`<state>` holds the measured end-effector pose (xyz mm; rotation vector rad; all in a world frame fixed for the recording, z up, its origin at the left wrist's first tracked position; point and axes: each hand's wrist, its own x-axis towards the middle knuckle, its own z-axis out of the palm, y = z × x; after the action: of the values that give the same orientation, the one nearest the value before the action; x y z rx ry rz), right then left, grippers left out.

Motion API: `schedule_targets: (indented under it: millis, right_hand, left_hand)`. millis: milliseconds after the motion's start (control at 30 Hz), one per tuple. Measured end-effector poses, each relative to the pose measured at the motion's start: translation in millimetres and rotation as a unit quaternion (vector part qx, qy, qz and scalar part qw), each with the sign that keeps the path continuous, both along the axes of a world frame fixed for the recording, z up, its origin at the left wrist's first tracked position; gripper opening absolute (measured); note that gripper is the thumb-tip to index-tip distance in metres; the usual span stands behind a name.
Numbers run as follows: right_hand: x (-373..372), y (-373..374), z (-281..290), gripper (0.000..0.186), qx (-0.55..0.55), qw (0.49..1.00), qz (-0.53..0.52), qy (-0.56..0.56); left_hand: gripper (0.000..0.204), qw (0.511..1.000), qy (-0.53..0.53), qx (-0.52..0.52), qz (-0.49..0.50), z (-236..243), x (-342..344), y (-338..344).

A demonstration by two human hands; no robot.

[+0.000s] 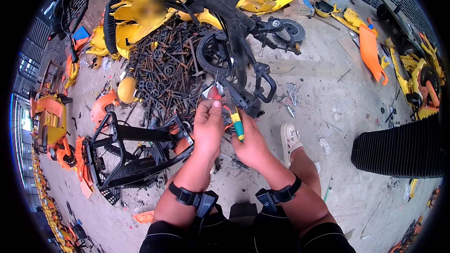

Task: The person manipulates a wire harness and uses a pair of pliers to cut or strip wires while sitting on the floor among scattered scooter parts.

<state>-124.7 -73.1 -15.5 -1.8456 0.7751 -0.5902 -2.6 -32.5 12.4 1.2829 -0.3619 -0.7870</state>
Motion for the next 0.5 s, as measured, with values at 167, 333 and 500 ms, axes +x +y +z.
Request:
schedule_targets:
  millis: [167, 333, 500]
  right_hand:
    - [0.1, 1.4, 0.5, 0.066, 0.006, 1.0, 0.0, 0.006]
    - [1.0, 2.8, -1.5, 0.062, 0.006, 1.0, -0.006, -0.003]
    - [2.3, 0.7, -2.4, 0.058, 0.004, 1.0, -0.01, 0.025]
  left_hand:
    - [0.02, 1.0, 0.012, -0.003, 0.005, 1.7, -2.3, 1.1]
    - [0.02, 1.0, 0.026, -0.006, 0.007, 3.3, -3.6, 2.6]
    - [0.022, 1.0, 0.024, -0.002, 0.002, -0.9, -0.8, 4.9]
